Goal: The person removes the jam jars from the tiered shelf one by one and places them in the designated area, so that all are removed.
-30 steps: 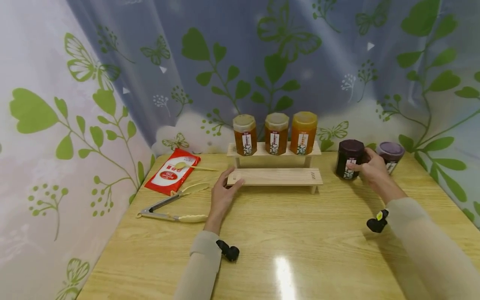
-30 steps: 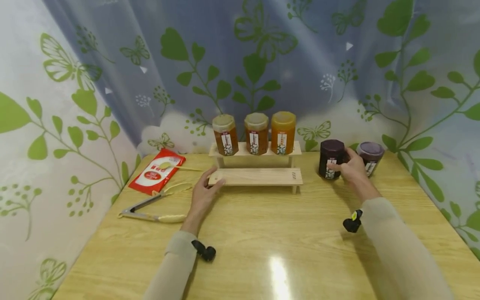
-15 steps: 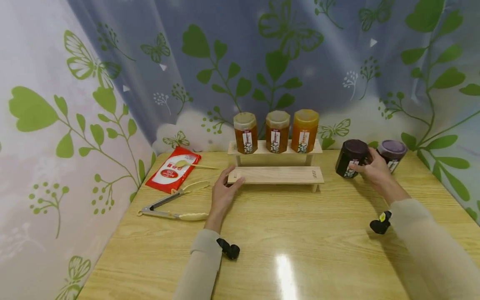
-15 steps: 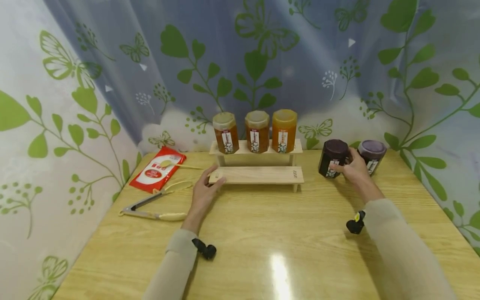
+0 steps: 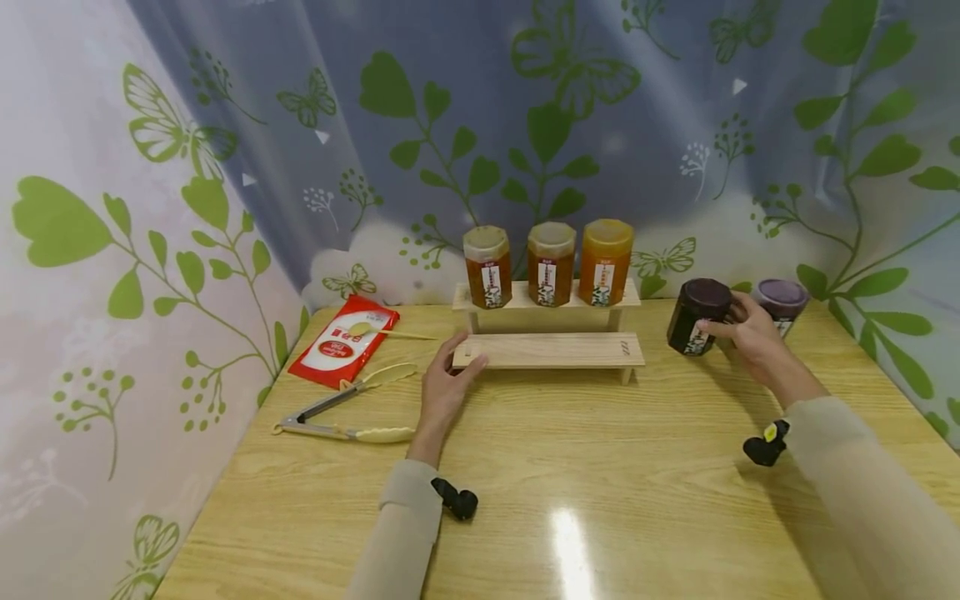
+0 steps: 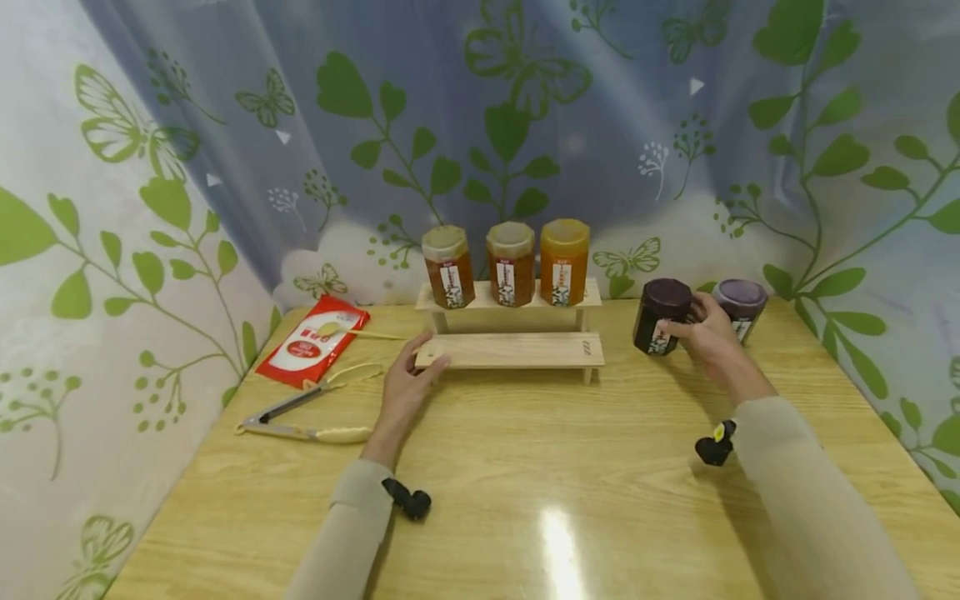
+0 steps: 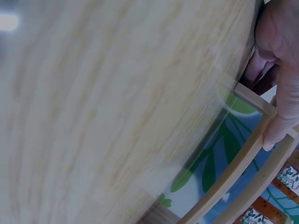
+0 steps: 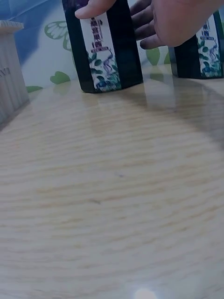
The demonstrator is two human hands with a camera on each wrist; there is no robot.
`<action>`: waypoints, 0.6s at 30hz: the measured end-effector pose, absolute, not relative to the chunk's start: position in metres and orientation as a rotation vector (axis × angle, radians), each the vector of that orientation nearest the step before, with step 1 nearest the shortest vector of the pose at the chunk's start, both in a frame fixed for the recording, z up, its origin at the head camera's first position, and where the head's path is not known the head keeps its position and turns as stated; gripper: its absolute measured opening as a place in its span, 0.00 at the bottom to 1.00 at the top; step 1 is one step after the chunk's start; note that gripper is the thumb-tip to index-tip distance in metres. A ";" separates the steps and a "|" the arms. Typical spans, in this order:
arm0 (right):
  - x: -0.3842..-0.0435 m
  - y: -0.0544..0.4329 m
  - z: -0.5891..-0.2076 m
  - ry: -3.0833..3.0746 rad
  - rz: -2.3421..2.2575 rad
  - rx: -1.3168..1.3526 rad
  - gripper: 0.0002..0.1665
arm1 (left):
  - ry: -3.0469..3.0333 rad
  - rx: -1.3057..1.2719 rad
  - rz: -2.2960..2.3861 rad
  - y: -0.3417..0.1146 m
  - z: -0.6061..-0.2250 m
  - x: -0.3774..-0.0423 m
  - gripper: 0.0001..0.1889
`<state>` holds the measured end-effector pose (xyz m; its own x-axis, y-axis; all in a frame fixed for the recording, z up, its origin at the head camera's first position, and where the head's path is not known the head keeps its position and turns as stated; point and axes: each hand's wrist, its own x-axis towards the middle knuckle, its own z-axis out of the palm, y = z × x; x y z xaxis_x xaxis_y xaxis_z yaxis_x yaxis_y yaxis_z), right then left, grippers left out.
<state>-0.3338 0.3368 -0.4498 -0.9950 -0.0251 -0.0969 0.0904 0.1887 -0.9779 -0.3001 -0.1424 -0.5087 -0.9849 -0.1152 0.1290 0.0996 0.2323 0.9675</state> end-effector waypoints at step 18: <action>-0.334 0.327 -0.404 2.343 -2.194 -0.051 0.52 | -2.328 0.009 -1.840 -0.143 -0.510 -0.301 0.34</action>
<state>-0.3340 0.3268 -0.4043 -0.9971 0.0237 0.0718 -0.0701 0.0663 -0.9953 -0.3008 -0.1426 -0.5100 -0.9848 -0.1125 0.1325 0.1029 0.2370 0.9660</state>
